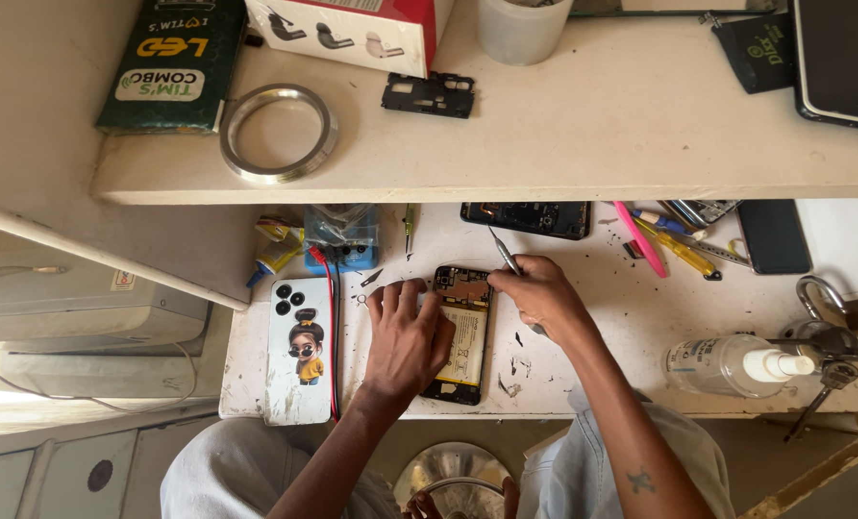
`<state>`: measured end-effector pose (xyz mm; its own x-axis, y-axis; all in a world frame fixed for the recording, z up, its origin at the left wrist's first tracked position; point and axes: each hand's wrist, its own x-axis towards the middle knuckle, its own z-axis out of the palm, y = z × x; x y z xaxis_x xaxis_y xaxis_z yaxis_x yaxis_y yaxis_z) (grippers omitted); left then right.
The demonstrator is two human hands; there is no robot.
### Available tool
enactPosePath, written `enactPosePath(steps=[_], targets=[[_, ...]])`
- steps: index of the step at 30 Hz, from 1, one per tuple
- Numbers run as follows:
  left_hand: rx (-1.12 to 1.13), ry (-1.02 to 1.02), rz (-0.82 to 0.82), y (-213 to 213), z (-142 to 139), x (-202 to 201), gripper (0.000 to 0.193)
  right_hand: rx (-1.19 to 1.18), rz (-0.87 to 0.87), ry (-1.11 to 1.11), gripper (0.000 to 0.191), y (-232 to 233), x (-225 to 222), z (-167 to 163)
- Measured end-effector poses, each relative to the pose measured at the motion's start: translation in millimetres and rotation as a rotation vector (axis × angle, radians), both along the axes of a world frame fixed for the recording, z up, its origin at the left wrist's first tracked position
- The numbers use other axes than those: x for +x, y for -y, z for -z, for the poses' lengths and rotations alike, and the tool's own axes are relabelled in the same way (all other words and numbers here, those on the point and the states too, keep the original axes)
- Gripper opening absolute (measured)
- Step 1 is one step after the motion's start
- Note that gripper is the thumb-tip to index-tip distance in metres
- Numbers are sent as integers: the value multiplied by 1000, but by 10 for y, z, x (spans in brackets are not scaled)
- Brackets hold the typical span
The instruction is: The person works on a disassembled smartphone at a cluttered repair bench. They pry the old battery out of the phone body, peel away adhesive, position a new battery into the phone, and press and align it into place, occasionally using a small screwdriver and pry tool on the device.
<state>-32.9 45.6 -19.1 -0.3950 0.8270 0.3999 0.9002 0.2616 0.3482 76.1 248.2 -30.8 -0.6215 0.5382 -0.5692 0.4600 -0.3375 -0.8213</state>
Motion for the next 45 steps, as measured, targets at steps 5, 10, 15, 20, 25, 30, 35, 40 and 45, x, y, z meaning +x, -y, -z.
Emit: enactPosePath(steps=[5, 10, 15, 20, 25, 30, 35, 40, 45], targets=[[-11, 8, 3, 1, -14, 6, 27, -16, -15, 46, 17, -8, 3, -45], [-38, 15, -5, -5, -44, 12, 31, -17, -7, 35, 17, -3, -7, -55], [-38, 53, 30, 9, -118, 15, 44, -27, -13, 60, 14, -13, -7, -75], [-39, 37, 74, 24, -158, 9, 43, -11, -18, 79, 14, -2, -12, -104], [-74, 24, 66, 3, -118, 7, 38, -17, -31, 72, 15, -7, -3, -114], [-82, 22, 65, 5, -104, 3, 40, 7, -30, 85, 18, 0, -14, -89], [-52, 13, 75, 5, -144, 7, 45, 24, -51, 47, 19, 1, -3, -89], [-55, 13, 80, 1, -160, 1, 43, 21, -55, 75, 20, 18, -1, -157], [-84, -7, 73, -18, -145, -2, 42, 49, -53, 125, 20, 43, -5, -215]])
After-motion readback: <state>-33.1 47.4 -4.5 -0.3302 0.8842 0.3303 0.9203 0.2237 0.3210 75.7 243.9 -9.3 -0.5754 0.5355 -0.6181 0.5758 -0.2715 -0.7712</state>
